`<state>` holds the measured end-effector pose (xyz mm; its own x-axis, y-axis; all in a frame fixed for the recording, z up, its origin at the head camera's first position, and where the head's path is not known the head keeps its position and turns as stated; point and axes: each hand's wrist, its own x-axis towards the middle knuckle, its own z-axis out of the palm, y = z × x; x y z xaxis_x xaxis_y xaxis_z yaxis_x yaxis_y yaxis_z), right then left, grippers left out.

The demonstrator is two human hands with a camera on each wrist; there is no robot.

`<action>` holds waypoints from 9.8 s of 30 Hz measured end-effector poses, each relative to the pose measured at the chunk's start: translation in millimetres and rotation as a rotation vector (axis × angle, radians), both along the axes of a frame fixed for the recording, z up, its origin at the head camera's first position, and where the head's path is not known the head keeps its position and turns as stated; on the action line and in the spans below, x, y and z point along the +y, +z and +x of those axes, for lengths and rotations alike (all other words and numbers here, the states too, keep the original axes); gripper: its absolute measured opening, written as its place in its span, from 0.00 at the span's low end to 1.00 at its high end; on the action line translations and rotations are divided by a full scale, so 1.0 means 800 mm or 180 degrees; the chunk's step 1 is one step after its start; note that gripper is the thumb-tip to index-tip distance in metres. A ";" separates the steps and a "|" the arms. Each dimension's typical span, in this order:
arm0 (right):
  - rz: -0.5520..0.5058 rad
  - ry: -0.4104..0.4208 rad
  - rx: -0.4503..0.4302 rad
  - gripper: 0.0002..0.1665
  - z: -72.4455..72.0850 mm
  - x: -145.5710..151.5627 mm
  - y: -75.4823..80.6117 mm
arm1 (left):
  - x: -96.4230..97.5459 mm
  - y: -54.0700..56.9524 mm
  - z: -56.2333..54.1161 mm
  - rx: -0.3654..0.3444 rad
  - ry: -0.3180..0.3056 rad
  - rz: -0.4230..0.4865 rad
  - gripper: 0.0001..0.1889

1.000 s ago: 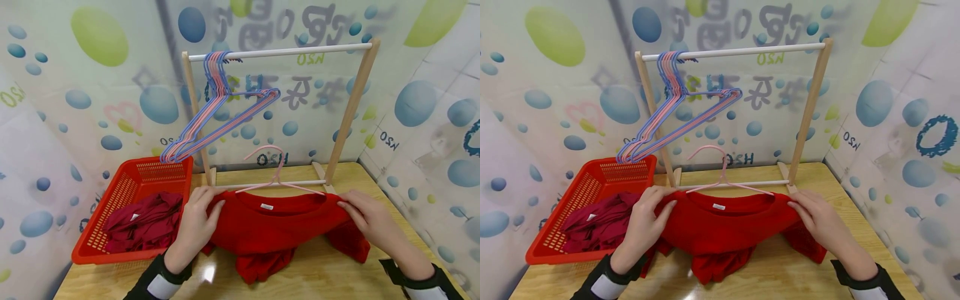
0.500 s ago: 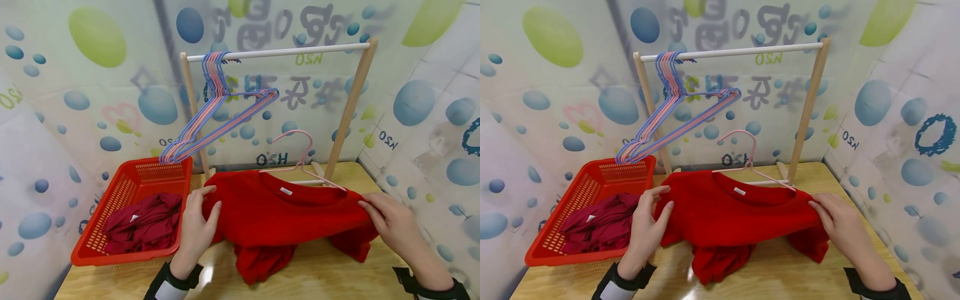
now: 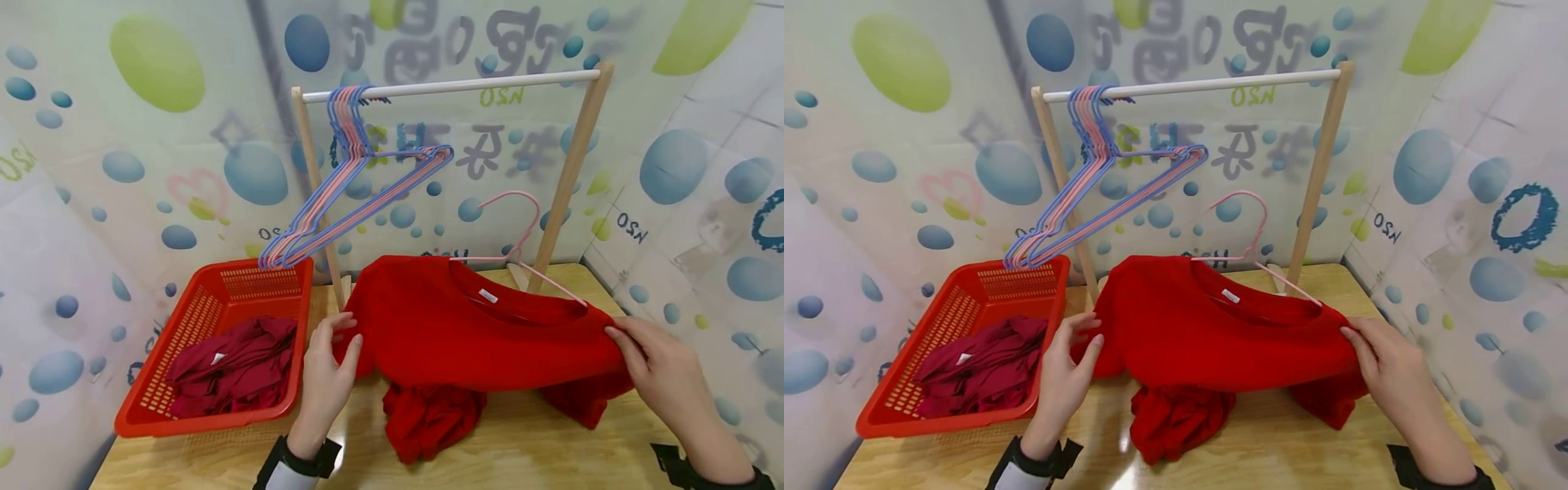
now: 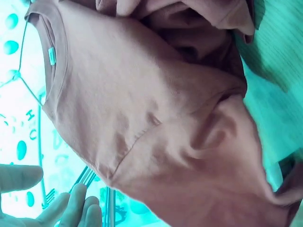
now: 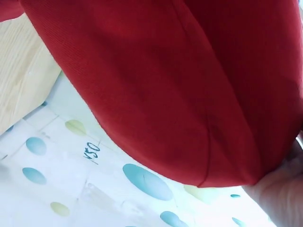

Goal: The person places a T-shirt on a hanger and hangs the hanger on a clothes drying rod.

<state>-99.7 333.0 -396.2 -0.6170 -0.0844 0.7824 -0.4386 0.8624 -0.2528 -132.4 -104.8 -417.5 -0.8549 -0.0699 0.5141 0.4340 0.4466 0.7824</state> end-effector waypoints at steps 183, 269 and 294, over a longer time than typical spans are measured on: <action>-0.2166 0.1917 -0.1916 0.20 -0.236 -0.412 0.089 | -0.013 -0.015 -0.009 -0.0268 0.0263 0.0333 0.14; -0.3728 0.2786 -0.2335 0.10 -0.124 -0.325 0.133 | -0.019 -0.048 -0.022 0.0169 0.0236 0.0224 0.13; -0.3245 0.2196 -0.2869 0.13 -0.085 -0.260 0.041 | -0.009 -0.017 -0.007 -0.0330 0.0252 0.0261 0.13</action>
